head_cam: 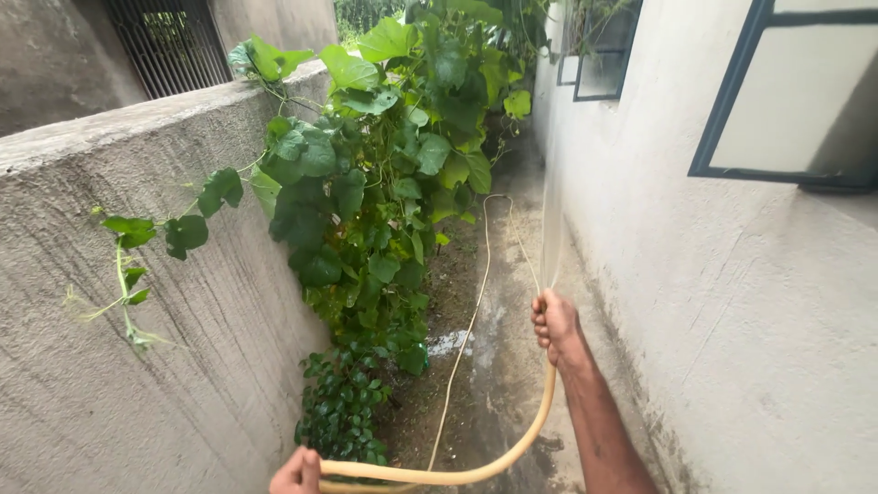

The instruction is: Watering outdoor plants and a garden with a hose.

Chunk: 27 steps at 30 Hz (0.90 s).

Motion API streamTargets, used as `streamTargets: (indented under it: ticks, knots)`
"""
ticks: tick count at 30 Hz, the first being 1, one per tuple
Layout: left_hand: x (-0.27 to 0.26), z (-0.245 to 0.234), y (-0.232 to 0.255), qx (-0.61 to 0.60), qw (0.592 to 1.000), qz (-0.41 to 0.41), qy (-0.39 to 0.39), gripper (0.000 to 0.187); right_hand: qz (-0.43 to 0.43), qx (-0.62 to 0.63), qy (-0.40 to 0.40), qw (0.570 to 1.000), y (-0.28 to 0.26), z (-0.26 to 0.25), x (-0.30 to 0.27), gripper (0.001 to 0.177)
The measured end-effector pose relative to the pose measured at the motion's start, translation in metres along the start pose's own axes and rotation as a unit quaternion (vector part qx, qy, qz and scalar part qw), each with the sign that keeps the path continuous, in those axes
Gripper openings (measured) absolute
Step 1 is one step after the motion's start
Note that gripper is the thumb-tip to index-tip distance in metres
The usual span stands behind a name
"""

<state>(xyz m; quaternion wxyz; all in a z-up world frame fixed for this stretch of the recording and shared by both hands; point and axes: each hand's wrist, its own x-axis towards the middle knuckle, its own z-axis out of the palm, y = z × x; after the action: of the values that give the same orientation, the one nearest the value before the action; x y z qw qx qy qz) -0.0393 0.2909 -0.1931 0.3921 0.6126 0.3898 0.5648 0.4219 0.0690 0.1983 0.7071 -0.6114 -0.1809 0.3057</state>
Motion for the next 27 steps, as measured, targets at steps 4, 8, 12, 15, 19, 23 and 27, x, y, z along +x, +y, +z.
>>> streamTargets:
  ticks: [4, 8, 12, 15, 19, 23, 27]
  knots:
    - [0.032, 0.039, 0.173, -0.126, 0.989, 0.07, -0.013, 0.036, 0.006, -0.056, 0.002, 0.998, 0.018, -0.002, -0.006, 0.024]
    - [0.037, 0.047, 0.231, -0.146, 0.981, 0.128, -0.026, 0.034, 0.012, -0.064, -0.007, 0.998, 0.036, -0.002, -0.014, 0.027]
    - [0.037, 0.049, 0.227, -0.165, 0.978, 0.125, -0.02, 0.032, 0.036, -0.056, -0.015, 0.998, 0.057, -0.008, -0.023, 0.027]
    - [0.036, 0.046, 0.199, -0.155, 0.981, 0.118, 0.005, 0.037, 0.053, -0.029, -0.016, 0.998, 0.071, -0.018, -0.024, 0.027]
    - [0.038, 0.03, 0.174, -0.136, 0.989, 0.032, -0.038, 0.038, 0.056, 0.007, -0.001, 0.998, 0.085, -0.033, -0.022, 0.029]
    - [0.041, 0.024, 0.153, -0.073, 0.994, 0.039, -0.07, 0.041, 0.064, 0.038, 0.011, 0.997, 0.09, -0.044, -0.019, 0.026]
    - [0.035, 0.025, 0.153, -0.064, 0.996, 0.036, -0.052, 0.041, 0.08, 0.074, 0.024, 0.994, 0.087, -0.046, -0.022, 0.025]
